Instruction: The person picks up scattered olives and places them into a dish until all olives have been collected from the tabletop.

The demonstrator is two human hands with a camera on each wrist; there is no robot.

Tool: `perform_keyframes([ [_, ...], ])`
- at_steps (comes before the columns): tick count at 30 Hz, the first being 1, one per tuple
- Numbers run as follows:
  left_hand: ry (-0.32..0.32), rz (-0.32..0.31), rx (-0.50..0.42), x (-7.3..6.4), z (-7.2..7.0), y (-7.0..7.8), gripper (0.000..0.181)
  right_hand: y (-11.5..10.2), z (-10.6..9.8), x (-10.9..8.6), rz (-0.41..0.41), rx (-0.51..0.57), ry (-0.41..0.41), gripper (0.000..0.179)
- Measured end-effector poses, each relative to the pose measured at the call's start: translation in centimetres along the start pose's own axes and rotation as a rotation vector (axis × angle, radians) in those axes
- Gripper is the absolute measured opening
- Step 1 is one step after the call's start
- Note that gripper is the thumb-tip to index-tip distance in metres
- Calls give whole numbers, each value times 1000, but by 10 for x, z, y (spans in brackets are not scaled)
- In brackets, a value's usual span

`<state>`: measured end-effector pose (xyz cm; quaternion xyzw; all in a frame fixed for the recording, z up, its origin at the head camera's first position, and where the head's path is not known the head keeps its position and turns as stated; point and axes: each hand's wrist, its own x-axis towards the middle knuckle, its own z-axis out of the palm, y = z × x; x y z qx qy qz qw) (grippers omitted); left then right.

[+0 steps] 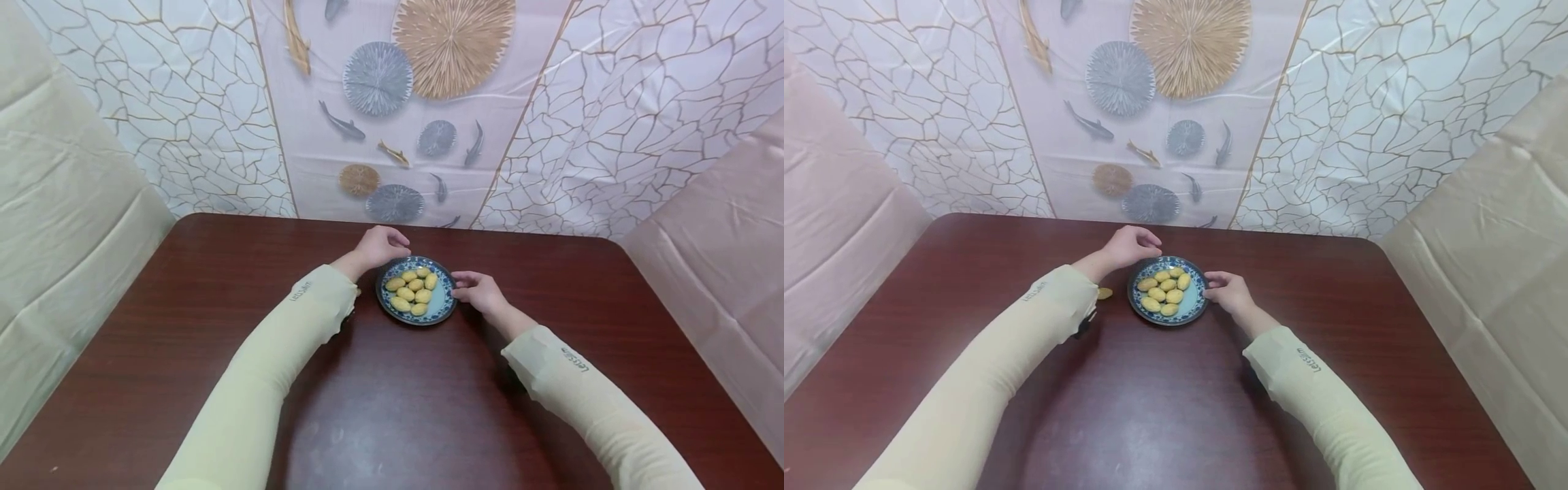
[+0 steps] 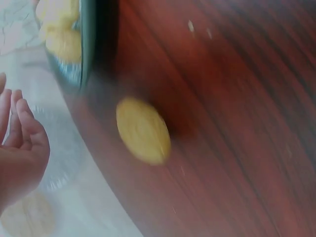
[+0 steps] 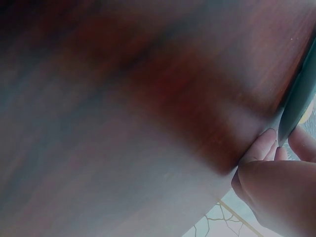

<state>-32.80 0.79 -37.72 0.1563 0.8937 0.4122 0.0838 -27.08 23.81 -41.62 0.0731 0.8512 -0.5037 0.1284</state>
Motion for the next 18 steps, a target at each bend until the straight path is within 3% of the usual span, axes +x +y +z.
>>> perform_keyframes([
  [3, 2, -14, -29, -6, -14, -9, 27, 0, 1, 0, -3, 1, 2, 45],
  [8, -54, -35, -61, -17, -31, -29, 30, 1, -1, 0, -7, -1, 0, 46],
  [18, -147, -8, -50, -43, -41, -62, 33, 0, 1, 1, 7, -5, -4, 47],
])
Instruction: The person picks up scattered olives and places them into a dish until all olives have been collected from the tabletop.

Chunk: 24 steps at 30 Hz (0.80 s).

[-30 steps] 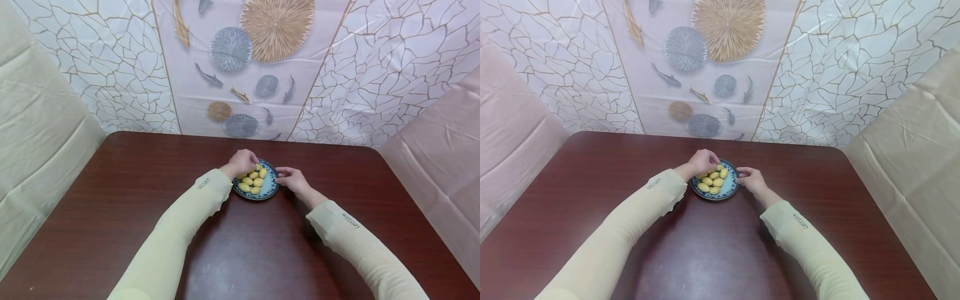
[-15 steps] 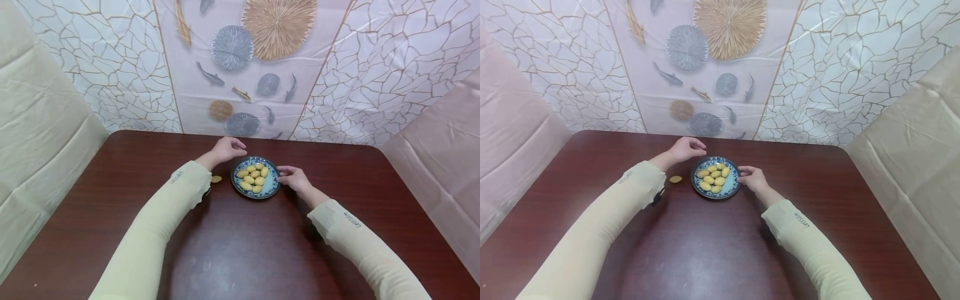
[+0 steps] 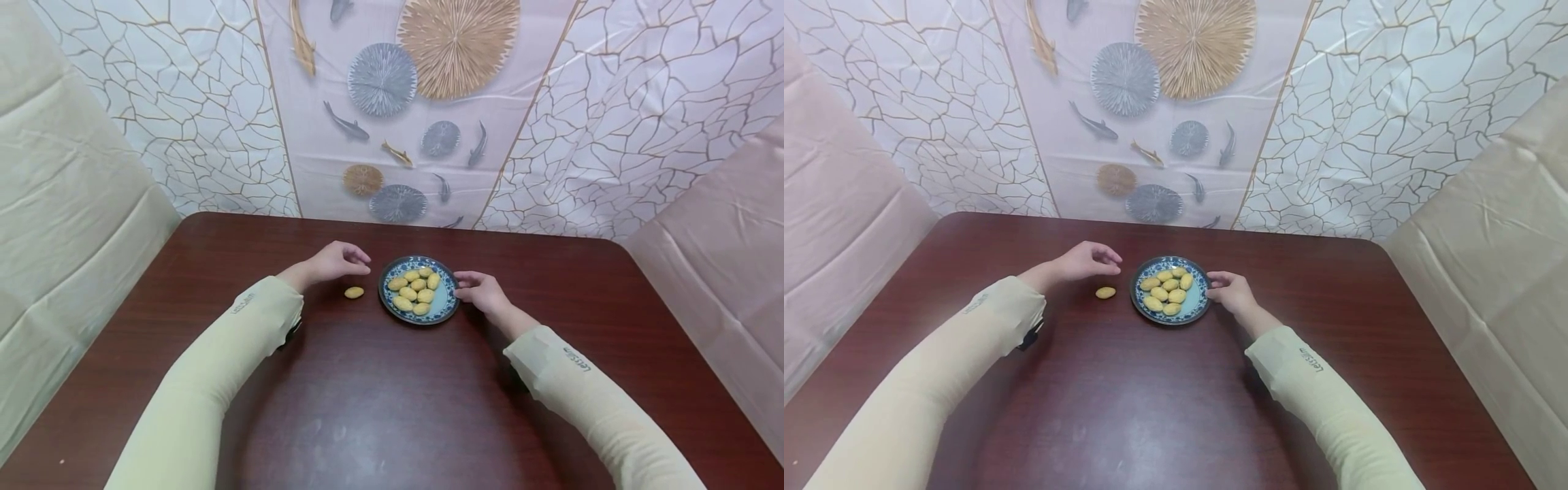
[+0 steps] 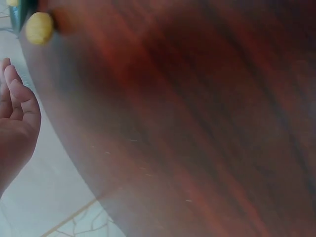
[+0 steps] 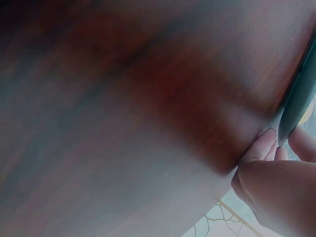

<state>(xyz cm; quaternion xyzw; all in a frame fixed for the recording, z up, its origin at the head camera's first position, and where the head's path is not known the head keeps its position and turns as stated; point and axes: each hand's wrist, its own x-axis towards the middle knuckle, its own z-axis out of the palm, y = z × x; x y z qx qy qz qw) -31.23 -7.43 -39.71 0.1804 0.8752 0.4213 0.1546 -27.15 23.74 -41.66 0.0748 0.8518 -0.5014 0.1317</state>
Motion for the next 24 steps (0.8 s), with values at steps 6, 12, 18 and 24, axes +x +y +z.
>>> perform_keyframes([
  [6, -26, 8, 4, -11, 1, -13, 30, -1, 0, 0, -13, -3, 0, 47],
  [12, -64, -19, 10, -19, 3, -20, 27, -2, -1, -1, -1, -3, -5, 46],
  [18, -83, -19, 18, -24, 4, -22, 23, -1, 0, -1, -10, 2, -2, 46],
  [24, -103, 6, 33, -24, 4, -24, 22, -1, 0, -1, -15, 5, 1, 46],
])
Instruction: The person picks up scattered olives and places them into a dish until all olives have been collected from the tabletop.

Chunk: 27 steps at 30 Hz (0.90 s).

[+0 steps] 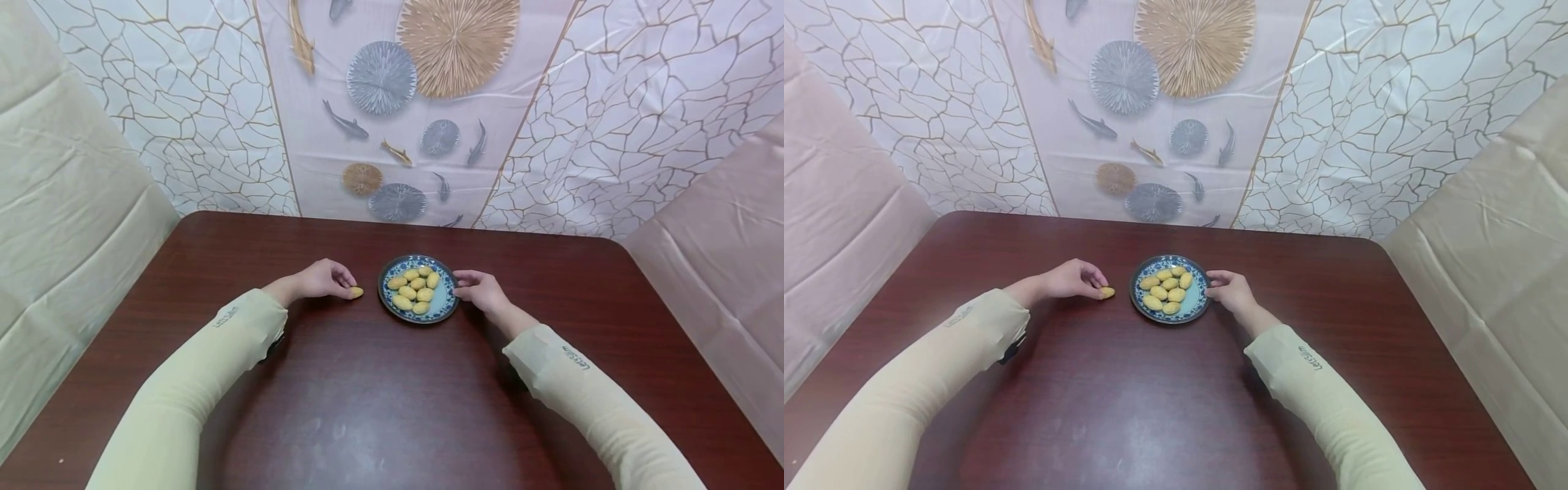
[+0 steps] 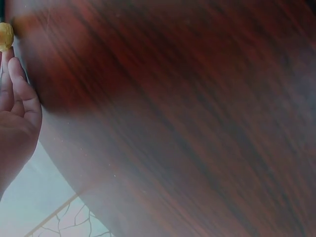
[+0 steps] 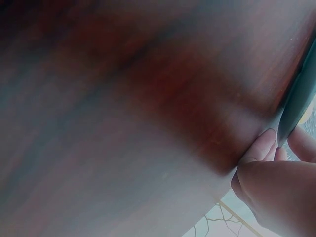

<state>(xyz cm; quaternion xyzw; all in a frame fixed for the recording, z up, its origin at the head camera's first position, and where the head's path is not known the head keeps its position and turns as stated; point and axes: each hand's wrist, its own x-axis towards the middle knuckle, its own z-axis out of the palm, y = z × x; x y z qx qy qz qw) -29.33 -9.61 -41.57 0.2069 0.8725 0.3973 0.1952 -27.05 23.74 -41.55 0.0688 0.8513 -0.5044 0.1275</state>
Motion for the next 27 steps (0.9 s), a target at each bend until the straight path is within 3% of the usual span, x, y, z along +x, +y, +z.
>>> perform_keyframes([
  [16, -20, -6, 8, 1, 0, 0, 23, -2, 1, 0, 22, -2, 3, 46],
  [27, -11, -7, 29, -1, -1, 7, 21, 0, 0, 1, 13, -13, 5, 46],
])
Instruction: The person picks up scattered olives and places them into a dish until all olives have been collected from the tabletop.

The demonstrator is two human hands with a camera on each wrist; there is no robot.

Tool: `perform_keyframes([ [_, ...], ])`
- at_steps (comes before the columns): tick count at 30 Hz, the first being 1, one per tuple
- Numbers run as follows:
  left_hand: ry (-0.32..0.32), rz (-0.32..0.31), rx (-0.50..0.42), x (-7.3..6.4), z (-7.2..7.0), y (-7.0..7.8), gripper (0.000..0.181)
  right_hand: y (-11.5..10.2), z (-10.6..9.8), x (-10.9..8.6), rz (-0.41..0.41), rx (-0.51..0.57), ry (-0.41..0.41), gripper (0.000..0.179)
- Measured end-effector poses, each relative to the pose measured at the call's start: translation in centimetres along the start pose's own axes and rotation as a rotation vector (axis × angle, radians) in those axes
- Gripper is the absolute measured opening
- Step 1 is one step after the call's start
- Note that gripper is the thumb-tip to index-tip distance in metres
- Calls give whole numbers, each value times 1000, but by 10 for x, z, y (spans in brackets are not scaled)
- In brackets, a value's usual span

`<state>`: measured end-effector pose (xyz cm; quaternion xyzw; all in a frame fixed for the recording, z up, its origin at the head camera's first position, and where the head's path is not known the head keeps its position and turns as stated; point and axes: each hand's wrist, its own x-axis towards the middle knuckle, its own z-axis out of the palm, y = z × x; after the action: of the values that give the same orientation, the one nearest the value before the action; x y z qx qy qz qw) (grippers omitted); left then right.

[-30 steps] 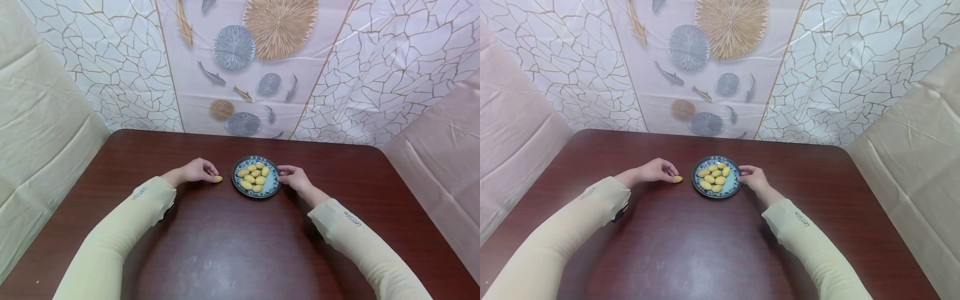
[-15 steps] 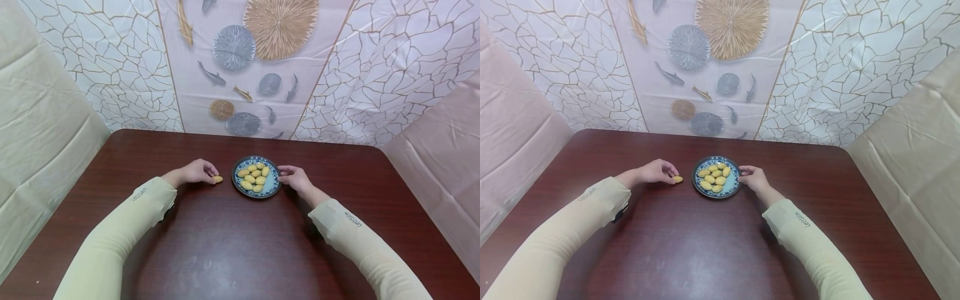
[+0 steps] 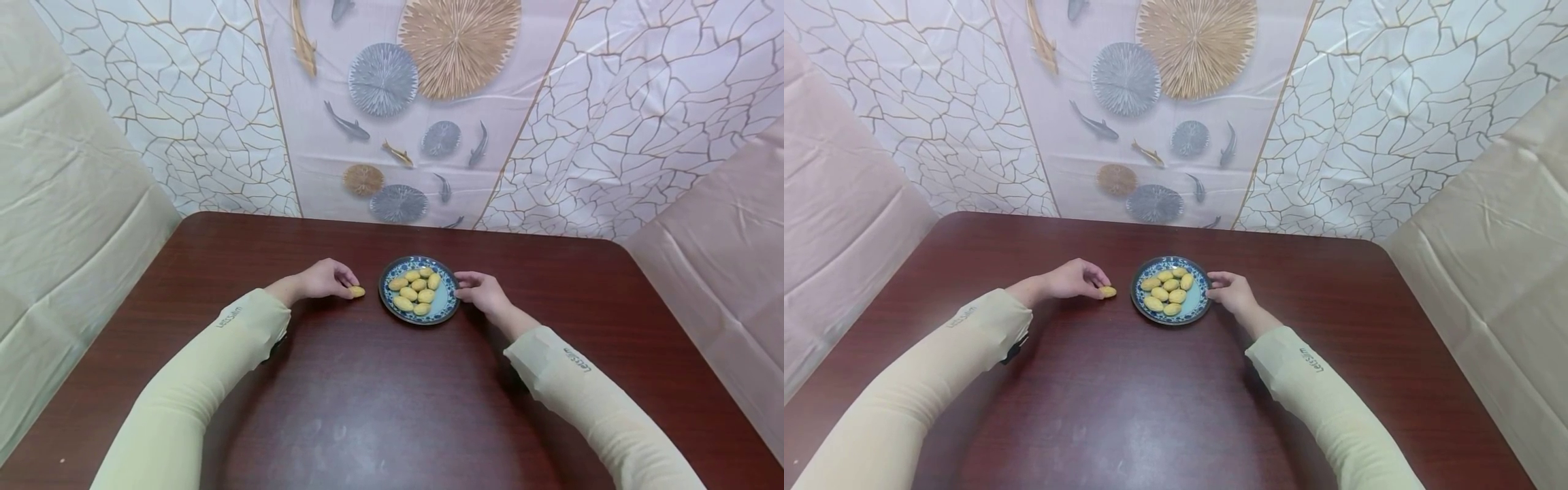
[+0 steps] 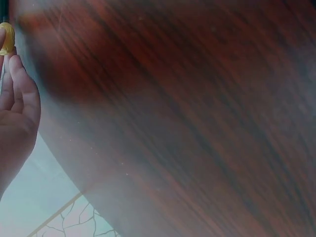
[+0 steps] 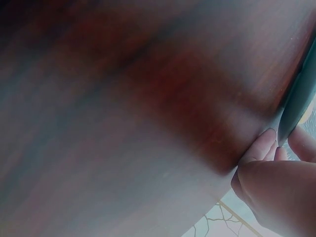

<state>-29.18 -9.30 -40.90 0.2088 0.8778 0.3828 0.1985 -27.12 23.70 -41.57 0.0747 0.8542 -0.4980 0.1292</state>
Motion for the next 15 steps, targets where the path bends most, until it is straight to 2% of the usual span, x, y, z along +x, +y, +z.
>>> perform_keyframes([
  [9, 25, -20, -49, 4, -3, 6, 23, 0, 1, 1, -7, 6, 2, 46],
  [15, 39, -6, -81, 9, -4, 19, 23, 1, 0, 1, -13, 6, -3, 46],
])
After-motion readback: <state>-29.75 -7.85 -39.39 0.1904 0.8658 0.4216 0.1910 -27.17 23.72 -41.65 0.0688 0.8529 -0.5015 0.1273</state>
